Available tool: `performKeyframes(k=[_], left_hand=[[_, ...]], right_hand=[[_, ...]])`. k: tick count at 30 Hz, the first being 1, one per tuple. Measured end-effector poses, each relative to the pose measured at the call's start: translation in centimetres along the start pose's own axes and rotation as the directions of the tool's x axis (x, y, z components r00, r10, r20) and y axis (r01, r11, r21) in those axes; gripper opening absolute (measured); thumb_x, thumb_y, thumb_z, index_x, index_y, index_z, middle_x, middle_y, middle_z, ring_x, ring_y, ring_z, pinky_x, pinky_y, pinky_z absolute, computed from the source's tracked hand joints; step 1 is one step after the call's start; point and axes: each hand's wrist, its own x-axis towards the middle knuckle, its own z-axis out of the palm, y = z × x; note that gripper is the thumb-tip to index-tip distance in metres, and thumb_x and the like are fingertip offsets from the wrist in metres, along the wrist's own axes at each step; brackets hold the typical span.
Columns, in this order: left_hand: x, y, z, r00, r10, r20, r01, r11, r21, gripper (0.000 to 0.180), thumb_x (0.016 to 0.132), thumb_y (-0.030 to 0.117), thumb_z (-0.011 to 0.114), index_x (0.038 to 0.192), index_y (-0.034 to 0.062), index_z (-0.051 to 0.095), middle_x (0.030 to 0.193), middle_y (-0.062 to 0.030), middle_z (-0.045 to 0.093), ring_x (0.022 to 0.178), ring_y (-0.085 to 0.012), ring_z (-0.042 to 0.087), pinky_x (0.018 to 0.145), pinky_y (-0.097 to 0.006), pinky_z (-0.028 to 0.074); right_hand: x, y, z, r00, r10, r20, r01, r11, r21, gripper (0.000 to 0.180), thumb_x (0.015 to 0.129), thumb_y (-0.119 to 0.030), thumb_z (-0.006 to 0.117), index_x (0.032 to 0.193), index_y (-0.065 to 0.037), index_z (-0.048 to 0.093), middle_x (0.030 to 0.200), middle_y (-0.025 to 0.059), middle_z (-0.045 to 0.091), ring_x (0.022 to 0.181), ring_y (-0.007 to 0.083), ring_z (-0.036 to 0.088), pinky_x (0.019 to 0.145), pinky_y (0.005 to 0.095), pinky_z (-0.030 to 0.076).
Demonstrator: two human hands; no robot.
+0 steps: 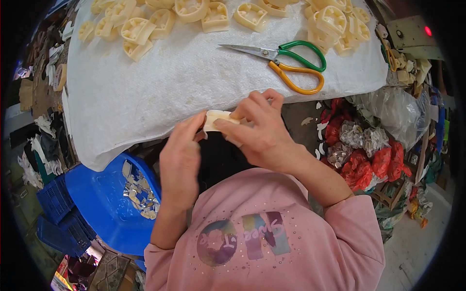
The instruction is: The recorder is trimming excess material from small plastic shoe heel or toe components using scissors.
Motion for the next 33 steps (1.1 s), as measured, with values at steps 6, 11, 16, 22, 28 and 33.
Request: performKeyframes(k=[6,11,16,22,28,33], left_hand=[[0.4,-3.0,0.0,0.886,-0.14,0.442,0.418,0.654,-0.631,0.066,0.093,0.042,0.042,0.138,-0.0039,0.029,0.133,-0.0148,0.043,0.118,-0.022,0.046,0.089,-0.038,0.044],[1.2,-2.7,0.0,0.78,-0.162,0.604,0.607,0.429,-0.669,0.058,0.091,0.041,0.05,0.134,0.0071,0.033,0.119,-0.0082,0.05,0.106,-0.0188,0.052,0.081,-0.03,0.044],[1.3,-3.0,1.2,0.818,-0.212,0.534,0.57,0.42,-0.706,0.049,0.085,0.034,0.053,0.122,0.0039,0.041,0.106,-0.01,0.055,0.092,-0.0171,0.056,0.077,-0.029,0.044],[1.5,-3.2,1.7,0.831,-0.173,0.528,0.549,0.408,-0.73,0.043,0.088,0.035,0.052,0.116,0.003,0.043,0.104,-0.011,0.055,0.09,-0.017,0.056,0.076,-0.028,0.043],[0.9,-2.4,1.6,0.983,-0.156,0.097,0.183,0.79,-0.586,0.053,0.089,0.042,0.056,0.118,0.0002,0.046,0.101,-0.0091,0.056,0.09,-0.0172,0.054,0.079,-0.032,0.043],[-0.4,-3.1,1.4,0.98,0.108,-0.169,-0.165,0.913,-0.373,0.024,0.085,0.011,0.066,0.105,-0.0034,0.061,0.096,-0.0076,0.056,0.084,-0.013,0.052,0.075,-0.024,0.042]], right_hand=[[0.1,0.5,-0.7,0.994,-0.083,-0.075,0.091,0.989,0.115,0.034,0.064,-0.006,0.066,0.094,-0.022,0.065,0.083,0.003,0.047,0.083,0.022,0.046,0.08,0.0443,0.027],[0.0,0.4,-1.1,0.993,-0.114,-0.041,0.119,0.977,0.178,0.038,0.058,-0.005,0.069,0.094,-0.017,0.063,0.082,0.0025,0.046,0.082,0.0213,0.046,0.079,0.042,0.027],[-0.1,0.6,-0.7,0.996,-0.034,-0.081,0.056,0.959,0.278,0.038,0.055,-0.005,0.071,0.092,-0.009,0.061,0.081,0.0031,0.046,0.079,0.0217,0.046,0.078,0.0408,0.027],[0.1,0.9,-1.2,0.991,-0.105,-0.088,0.125,0.955,0.268,0.037,0.055,-0.005,0.071,0.09,-0.008,0.058,0.08,0.0028,0.048,0.078,0.0218,0.047,0.077,0.0398,0.027],[0.0,1.5,-1.5,0.996,-0.035,-0.082,0.059,0.952,0.302,0.032,0.062,-0.003,0.07,0.091,-0.009,0.058,0.08,0.0027,0.049,0.078,0.0215,0.047,0.077,0.0383,0.027],[-0.1,1.6,-1.8,0.997,0.021,-0.076,0.004,0.948,0.319,0.032,0.065,-0.003,0.07,0.094,-0.009,0.058,0.08,0.0031,0.049,0.079,0.0214,0.047,0.078,0.0374,0.026]])
